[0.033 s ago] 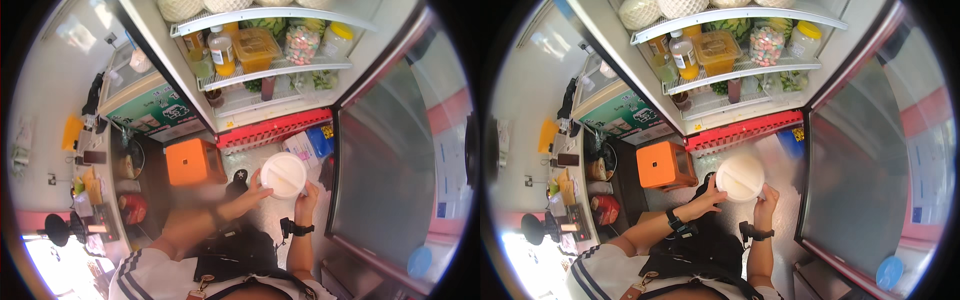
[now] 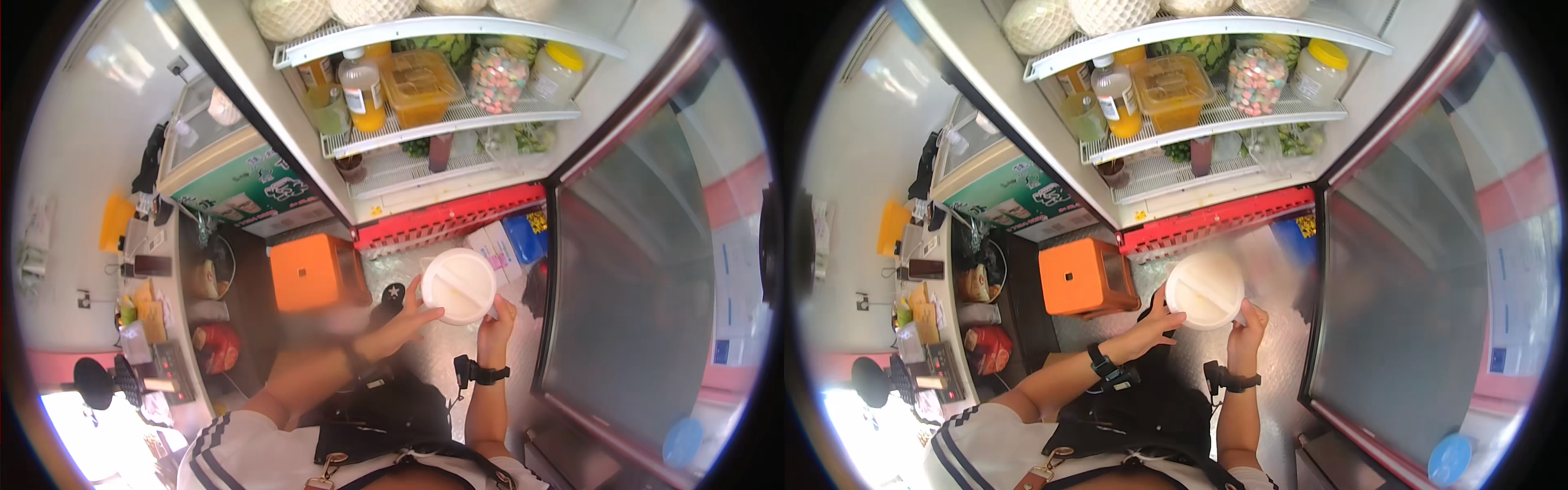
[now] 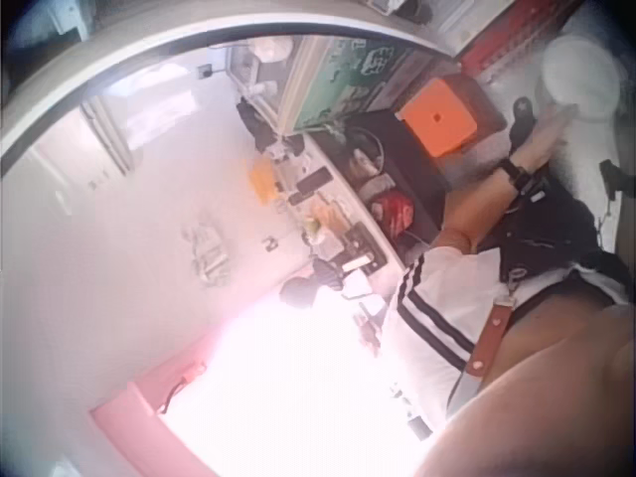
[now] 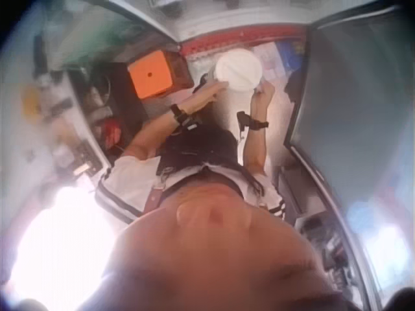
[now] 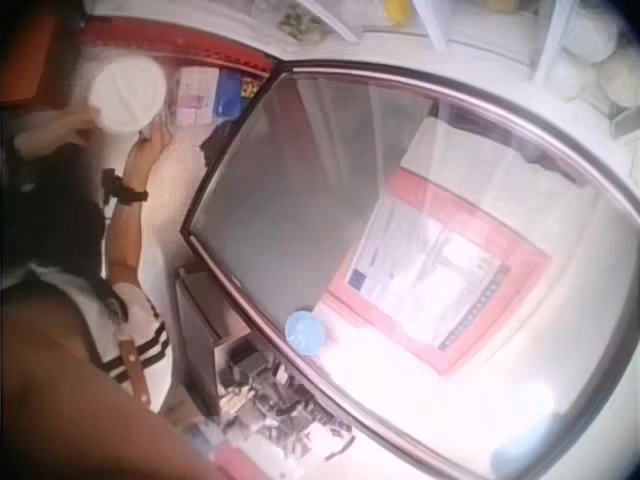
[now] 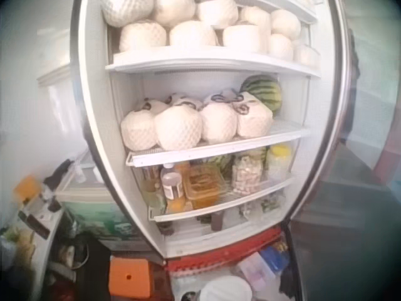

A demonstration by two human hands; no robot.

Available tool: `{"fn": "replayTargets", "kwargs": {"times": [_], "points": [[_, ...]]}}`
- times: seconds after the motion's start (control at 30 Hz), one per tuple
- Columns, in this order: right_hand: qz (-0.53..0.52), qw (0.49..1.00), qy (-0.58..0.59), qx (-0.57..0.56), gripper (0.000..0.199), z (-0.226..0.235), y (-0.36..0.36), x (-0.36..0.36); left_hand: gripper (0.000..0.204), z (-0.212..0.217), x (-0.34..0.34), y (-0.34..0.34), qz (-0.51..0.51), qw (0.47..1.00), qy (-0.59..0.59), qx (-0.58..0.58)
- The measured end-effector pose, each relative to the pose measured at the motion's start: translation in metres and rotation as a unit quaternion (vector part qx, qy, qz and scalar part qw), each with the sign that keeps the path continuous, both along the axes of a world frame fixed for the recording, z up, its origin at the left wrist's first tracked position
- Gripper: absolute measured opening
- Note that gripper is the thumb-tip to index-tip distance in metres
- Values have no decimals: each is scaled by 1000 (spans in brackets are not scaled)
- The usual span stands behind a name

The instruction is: The person prepares a beverage by using a hand mixer to blend ingredients in a pitcher, rinsing the mixer in a sink, and then placing the covered pitcher into a refrigerator before cleaning the workstation.

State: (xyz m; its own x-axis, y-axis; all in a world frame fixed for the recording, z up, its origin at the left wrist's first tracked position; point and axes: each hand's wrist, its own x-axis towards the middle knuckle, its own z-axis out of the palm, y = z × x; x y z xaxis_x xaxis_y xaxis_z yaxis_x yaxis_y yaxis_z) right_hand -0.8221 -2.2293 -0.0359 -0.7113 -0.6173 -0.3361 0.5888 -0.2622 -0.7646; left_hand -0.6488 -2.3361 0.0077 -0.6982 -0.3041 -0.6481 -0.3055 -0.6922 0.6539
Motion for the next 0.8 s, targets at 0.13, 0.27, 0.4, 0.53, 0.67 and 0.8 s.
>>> {"fn": "replayTargets", "kwargs": {"times": [0.13, 0.27, 0.4, 0.53, 0.67, 0.8], "points": [[35, 999, -2, -27, 14, -51, -118, -8, 96, -41, -18, -102, 89, 996, -6, 18], [32, 999, -14, -31, 15, -82, -210, -12, 90, -79, -24, -188, 133, 989, 27, 50], [40, 999, -7, -19, 17, -113, -269, -26, 79, -95, -43, -239, 185, 982, 4, 42], [43, 999, -20, -9, 16, -120, -306, -25, 71, -129, -41, -271, 219, 973, 65, 26], [31, 999, -24, -16, 18, -126, -336, -29, 68, -122, -51, -287, 255, 963, 85, 20], [80, 994, -73, -25, 20, -128, -363, -31, 61, -134, -44, -308, 256, 967, 16, 0]]}}
